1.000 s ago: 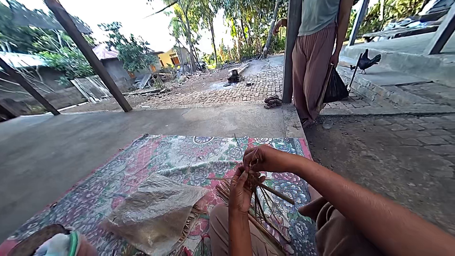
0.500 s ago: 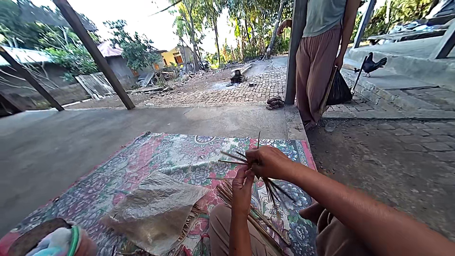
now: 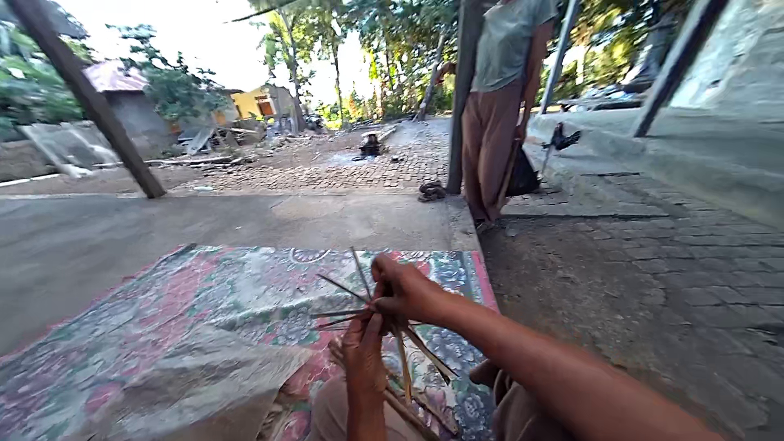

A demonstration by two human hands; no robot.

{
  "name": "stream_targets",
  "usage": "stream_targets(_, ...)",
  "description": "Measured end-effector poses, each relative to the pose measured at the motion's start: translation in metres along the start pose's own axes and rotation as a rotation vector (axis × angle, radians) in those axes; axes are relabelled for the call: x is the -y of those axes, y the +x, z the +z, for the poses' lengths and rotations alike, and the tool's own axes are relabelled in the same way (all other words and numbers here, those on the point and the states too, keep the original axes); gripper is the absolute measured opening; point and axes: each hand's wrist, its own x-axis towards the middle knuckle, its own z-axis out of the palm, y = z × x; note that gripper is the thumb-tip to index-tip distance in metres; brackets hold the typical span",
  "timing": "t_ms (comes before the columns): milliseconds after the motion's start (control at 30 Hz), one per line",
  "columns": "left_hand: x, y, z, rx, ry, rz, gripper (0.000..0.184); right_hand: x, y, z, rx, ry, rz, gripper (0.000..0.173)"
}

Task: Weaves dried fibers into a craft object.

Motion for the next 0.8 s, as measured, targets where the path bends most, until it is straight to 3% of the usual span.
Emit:
stream_targets(267, 0.000, 0.005, -0.026, -0.014, 0.254, 0.230, 0.017, -0.012, 0.006, 0.013, 0.079, -0.030, -0.090, 0.017)
stream_targets(467, -0.012, 0.001, -0.022, -0.119, 0.044, 0.043, 0.018, -0.014, 0.008, 0.014, 0.098, 0.099, -0.179, 0.016)
stream_targets(800, -0.013, 0.002, -0.015, -0.129, 0.021, 0.027, 0.016, -0.011, 0.007, -0.001, 0.211, 0.049, -0.137, 0.014)
